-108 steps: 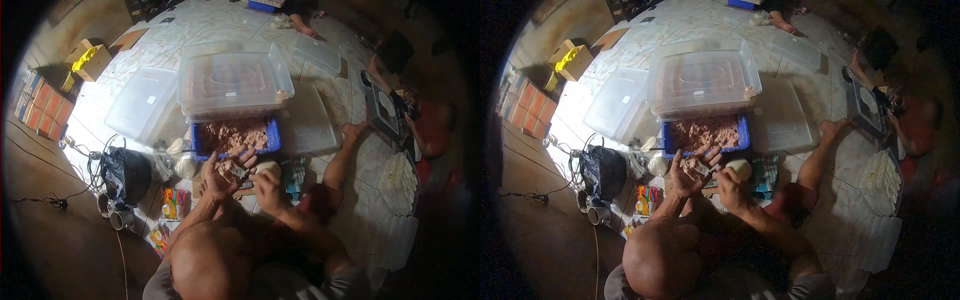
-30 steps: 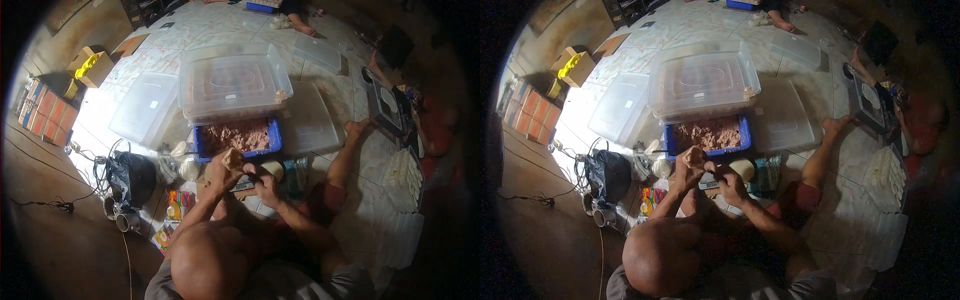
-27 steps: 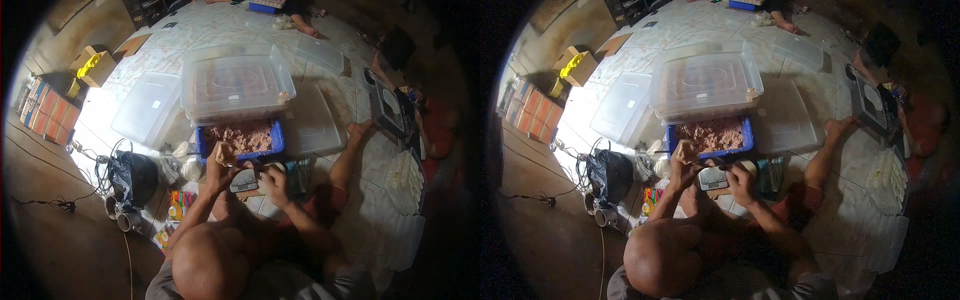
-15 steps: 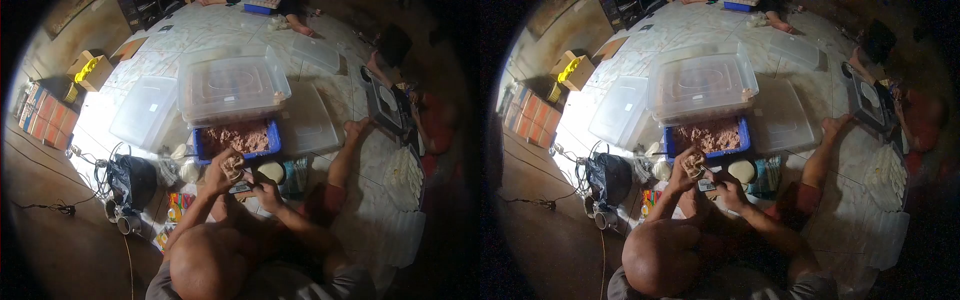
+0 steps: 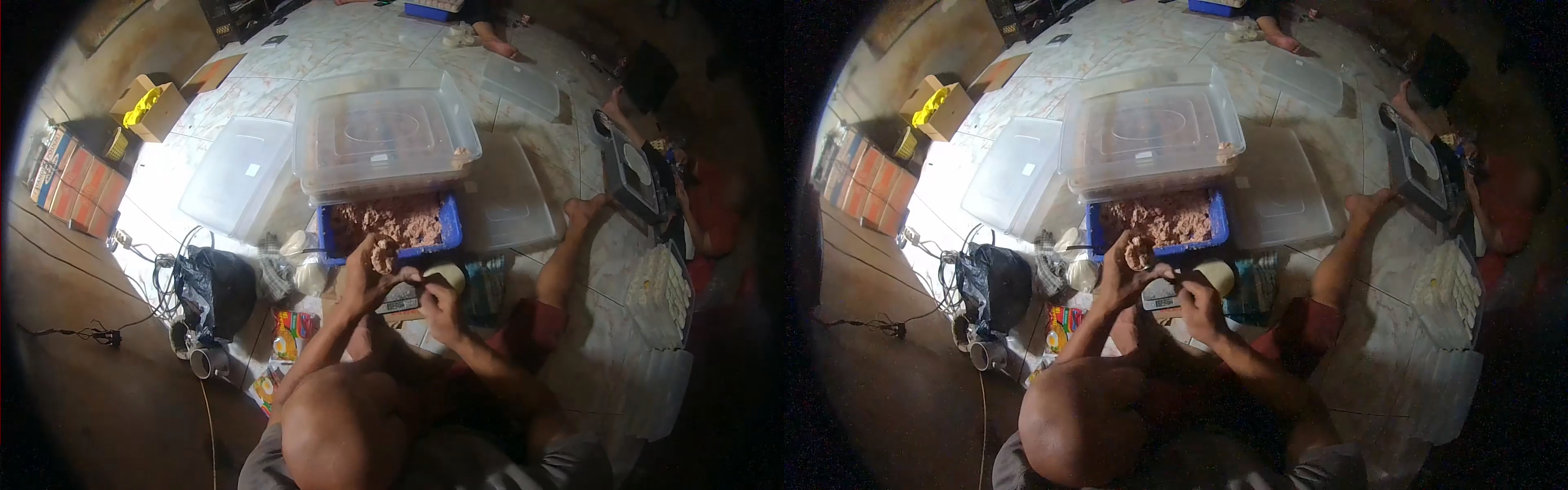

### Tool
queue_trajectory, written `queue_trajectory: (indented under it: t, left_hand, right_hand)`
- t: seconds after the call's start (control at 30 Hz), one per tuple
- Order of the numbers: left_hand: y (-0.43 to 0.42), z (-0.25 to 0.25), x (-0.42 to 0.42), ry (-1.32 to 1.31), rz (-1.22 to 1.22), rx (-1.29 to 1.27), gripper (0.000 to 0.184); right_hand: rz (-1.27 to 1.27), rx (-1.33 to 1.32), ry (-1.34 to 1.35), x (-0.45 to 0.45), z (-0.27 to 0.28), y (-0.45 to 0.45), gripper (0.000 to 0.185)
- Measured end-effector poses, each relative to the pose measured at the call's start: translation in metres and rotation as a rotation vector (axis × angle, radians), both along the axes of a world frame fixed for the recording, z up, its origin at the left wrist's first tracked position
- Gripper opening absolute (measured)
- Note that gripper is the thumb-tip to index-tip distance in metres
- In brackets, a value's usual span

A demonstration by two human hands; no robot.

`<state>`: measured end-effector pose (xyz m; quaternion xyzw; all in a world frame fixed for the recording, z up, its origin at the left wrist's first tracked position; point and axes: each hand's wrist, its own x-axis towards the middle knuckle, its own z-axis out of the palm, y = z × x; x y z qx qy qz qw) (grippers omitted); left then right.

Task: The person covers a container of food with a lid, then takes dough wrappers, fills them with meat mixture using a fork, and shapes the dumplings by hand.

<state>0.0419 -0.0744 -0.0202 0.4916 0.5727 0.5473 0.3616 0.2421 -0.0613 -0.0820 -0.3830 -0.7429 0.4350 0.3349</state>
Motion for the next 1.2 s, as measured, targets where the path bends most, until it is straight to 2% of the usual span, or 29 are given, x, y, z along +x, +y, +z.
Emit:
queue_trajectory:
  t: [0.07,0.13,0.17,0.2,0.23,0.27,0.3,0.4,0.43,0.47,0.53,0.57,0.6,0.63,0.7,0.73,0.8,0.83,0.87,0.93,1.07,1.1,1.13,1.2]
  left_hand:
    - [-0.005,0.0,-0.014,-0.058,-0.073,0.052,0.049]
    - [-0.009,-0.001,-0.021,-0.326,-0.106,0.13,0.052]
    - [-0.011,-0.005,-0.026,-0.305,-0.159,-0.036,0.057]
    - [-0.008,-0.011,-0.021,-0.301,-0.162,-0.025,0.057]
    - [-0.004,-0.016,-0.01,-0.16,-0.146,-0.004,0.059]
    - [-0.001,-0.022,-0.002,-0.02,-0.127,0.014,0.062]
    - [0.0,-0.012,0.001,0.241,-0.045,0.082,0.065]
    - [0.0,-0.004,-0.008,0.123,-0.018,0.099,0.065]
    - [-0.003,0.002,-0.013,0.18,-0.049,0.074,0.061]
    - [-0.002,-0.003,-0.019,0.174,-0.047,0.064,0.061]
    - [0.001,-0.016,-0.024,0.268,-0.171,0.099,0.06]
    - [0.003,-0.022,-0.021,0.296,-0.171,0.04,0.047]
    - [0.005,-0.023,-0.019,0.293,-0.172,0.049,0.047]
    - [0.007,-0.023,-0.019,0.351,-0.197,0.0,0.038]
    - [0.005,-0.016,-0.021,0.415,-0.193,-0.076,0.019]
    - [0.007,-0.017,-0.024,0.413,-0.178,-0.072,0.019]
    - [0.004,-0.021,-0.023,0.344,-0.17,-0.03,0.023]
    - [0.005,-0.017,-0.02,0.418,-0.164,-0.256,0.032]
    - [0.007,-0.018,-0.019,0.417,-0.165,-0.249,0.032]
    - [0.008,-0.019,-0.024,0.292,-0.296,-0.051,0.041]
    - [-0.002,-0.011,-0.025,0.04,-0.345,-0.084,0.04]
    - [-0.003,-0.009,-0.025,0.174,-0.339,-0.198,0.049]
    - [0.0,-0.01,-0.024,0.181,-0.342,-0.184,0.049]
    - [0.003,-0.012,-0.021,0.401,-0.327,-0.131,0.048]
  right_hand:
    - [0.026,-0.133,0.151,0.007,0.019,-0.001,0.02]
    - [0.08,-0.243,0.249,0.01,0.025,-0.008,0.02]
    - [0.114,-0.23,0.255,0.009,0.012,-0.012,0.021]
    - [0.089,-0.209,0.234,-0.002,0.013,-0.016,0.019]
    - [0.065,-0.189,0.212,-0.013,0.014,-0.021,0.018]
    - [0.004,-0.037,0.133,-0.019,0.009,-0.02,0.017]
    - [-0.072,0.111,0.048,-0.027,0.011,-0.018,0.015]
    - [0.026,0.085,-0.104,-0.016,0.03,-0.003,0.017]
    - [-0.042,0.128,-0.02,-0.011,0.033,-0.004,0.016]
    - [-0.109,0.201,0.089,-0.011,0.059,-0.003,0.017]
    - [-0.108,0.203,0.012,-0.001,0.076,0.005,0.016]
    - [-0.111,0.209,0.007,-0.001,0.077,0.01,0.016]
    - [-0.019,0.254,-0.118,-0.002,0.078,0.015,0.016]
    - [0.074,0.299,-0.242,-0.003,0.079,0.017,0.015]
    - [0.091,0.296,-0.209,0.008,0.09,0.021,0.014]
    - [0.088,0.278,-0.19,0.008,0.093,0.02,0.014]
    - [0.083,0.241,-0.151,0.009,0.099,0.019,0.013]
    - [0.09,0.276,-0.153,0.004,0.096,0.017,0.013]
    - [0.098,0.325,-0.151,0.001,0.093,0.02,0.013]
    - [0.115,0.356,-0.162,0.007,0.086,0.027,0.011]
    - [0.015,0.204,-0.038,0.014,0.091,0.017,0.011]
    - [0.057,0.237,-0.101,0.008,0.08,0.016,0.01]
    - [0.068,0.241,-0.109,0.007,0.076,0.018,0.009]
    - [0.091,0.249,-0.123,0.002,0.079,0.022,0.008]
